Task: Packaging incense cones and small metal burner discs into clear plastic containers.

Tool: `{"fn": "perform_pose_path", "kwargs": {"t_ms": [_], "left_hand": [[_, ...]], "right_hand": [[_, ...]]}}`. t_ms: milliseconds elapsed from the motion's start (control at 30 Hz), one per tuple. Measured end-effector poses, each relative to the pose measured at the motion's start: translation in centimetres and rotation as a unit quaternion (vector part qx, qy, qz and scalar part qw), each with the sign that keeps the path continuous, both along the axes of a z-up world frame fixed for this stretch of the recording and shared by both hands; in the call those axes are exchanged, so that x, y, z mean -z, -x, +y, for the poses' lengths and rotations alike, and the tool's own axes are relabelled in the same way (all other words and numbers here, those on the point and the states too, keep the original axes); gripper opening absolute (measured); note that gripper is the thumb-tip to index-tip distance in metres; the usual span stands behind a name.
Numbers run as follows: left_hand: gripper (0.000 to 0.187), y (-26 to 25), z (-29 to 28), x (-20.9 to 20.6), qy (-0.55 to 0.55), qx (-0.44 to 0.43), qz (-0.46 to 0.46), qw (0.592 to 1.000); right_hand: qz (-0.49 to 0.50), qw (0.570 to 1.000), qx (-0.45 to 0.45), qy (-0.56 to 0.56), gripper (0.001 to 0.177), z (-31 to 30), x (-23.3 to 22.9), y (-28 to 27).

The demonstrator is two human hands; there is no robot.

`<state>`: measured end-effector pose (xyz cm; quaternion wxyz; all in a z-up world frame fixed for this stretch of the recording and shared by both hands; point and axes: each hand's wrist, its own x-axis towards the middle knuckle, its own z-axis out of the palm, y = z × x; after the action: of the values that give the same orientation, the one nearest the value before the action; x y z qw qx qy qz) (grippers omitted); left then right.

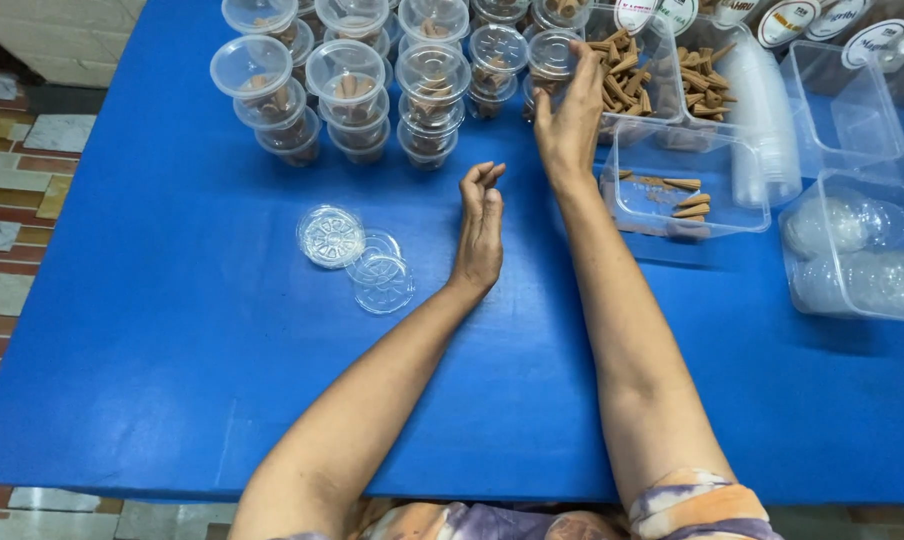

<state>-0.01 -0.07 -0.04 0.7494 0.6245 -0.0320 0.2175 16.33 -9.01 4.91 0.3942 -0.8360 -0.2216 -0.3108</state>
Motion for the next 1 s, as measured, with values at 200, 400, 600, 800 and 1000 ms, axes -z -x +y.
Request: {"fn": "perform_pose_path", "kwargs": {"t_ms": [200,400,600,800,1000], "left_hand": [[0.058,0.2,0.1,-0.3,-0.005,0.001,0.007,1.000],[0.054,0.0,0.1,0.0,-0.006,0.001,-0.001,1.000],[0.054,0.0,0.0,0.0,-0.006,-0.003,0.000,1.000],[0.054,0.0,0.1,0.1,-0.007,-0.002,0.003,1.000],[0.056,0.0,0.2,-0.2,-0.008,0.004,0.014,1.000]], "right_hand": [[0.019,0.997,0.063,0.030,0.053,-0.1,0.6,-0.3],[0.010,0.996,0.069,0.056,0.048,-0.1,0.0,0.4],[-0.079,0.961,0.166,0.205,0.048,0.2,-0.1,0.7],[-0.096,0.955,0.167,0.227,0.043,-0.2,-1.1,1.6],[-0.086,0.958,0.156,0.223,0.043,-0.5,-0.8,1.4]]}}
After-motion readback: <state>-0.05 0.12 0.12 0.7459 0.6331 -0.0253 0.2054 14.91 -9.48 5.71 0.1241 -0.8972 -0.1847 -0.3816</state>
